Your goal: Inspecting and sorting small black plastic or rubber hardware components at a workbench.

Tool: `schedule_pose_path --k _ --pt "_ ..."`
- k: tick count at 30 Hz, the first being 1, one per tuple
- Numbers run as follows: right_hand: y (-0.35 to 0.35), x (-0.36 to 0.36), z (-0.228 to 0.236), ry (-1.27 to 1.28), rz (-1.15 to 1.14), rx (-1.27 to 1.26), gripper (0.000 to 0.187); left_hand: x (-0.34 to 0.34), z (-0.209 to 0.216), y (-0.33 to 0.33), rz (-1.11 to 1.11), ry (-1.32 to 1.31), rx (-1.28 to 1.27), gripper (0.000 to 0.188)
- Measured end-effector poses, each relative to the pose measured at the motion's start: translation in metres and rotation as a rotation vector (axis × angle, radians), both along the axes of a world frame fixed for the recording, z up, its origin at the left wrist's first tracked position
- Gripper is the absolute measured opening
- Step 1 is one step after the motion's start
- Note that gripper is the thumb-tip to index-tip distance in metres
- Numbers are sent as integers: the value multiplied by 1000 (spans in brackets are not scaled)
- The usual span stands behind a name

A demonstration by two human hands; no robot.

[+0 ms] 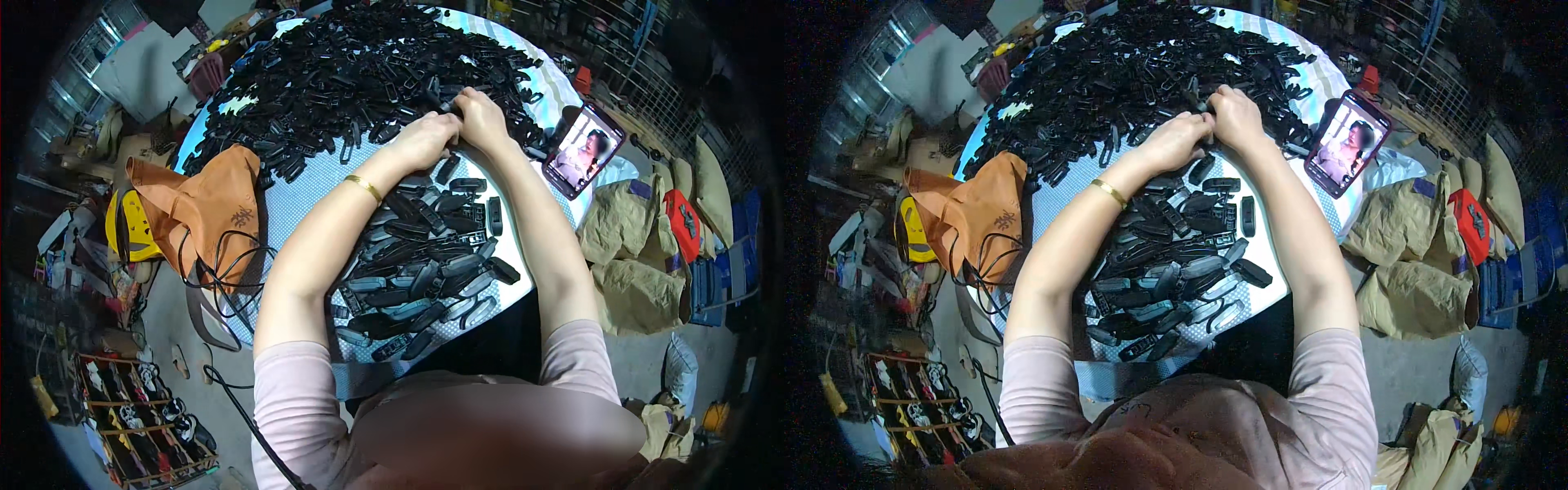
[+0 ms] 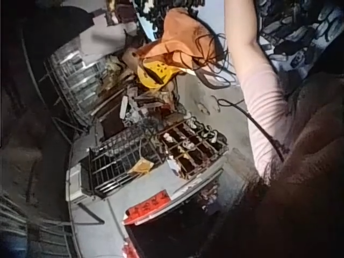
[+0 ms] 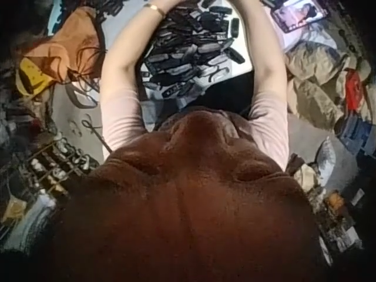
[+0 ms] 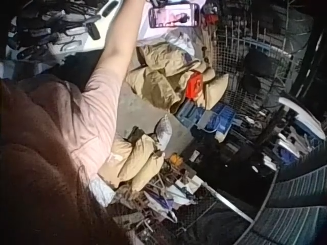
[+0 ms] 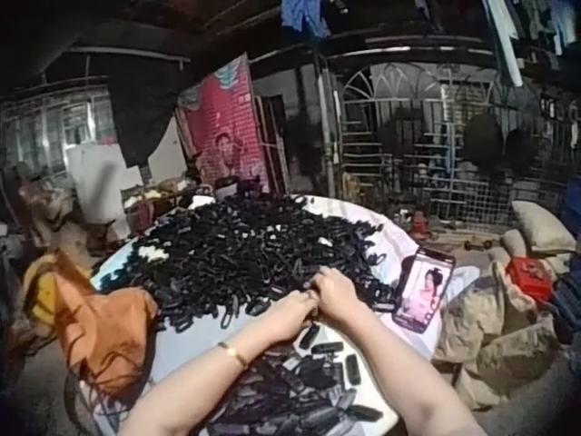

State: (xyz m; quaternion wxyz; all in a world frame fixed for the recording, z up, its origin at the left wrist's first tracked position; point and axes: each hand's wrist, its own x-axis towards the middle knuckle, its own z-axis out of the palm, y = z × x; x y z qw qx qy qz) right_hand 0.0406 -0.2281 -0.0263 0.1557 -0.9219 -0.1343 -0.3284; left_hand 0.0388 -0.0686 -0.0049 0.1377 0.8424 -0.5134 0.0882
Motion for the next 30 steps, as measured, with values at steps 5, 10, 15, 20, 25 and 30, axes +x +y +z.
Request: schedule_pose_path --k 5,10,15,20,25,30 --pt "2 -7 7 54 -73 97 25 -3 5 11 81 17 -59 24" --pt "12 -18 24 -48 35 237 25 -5 23 49 398 628 -629 27" --pt "38 -29 31 -80 407 472 20 -13 32 66 180 1224 -1192 26" --pt "54 -36 29 162 365 530 27 -30 28 66 136 979 -1109 22" --pt "61 -46 34 62 473 513 31 -35 26 74 93 927 -1050 24" --pt "60 -47 34 258 519 768 28 -36 30 79 99 1074 -1226 29"
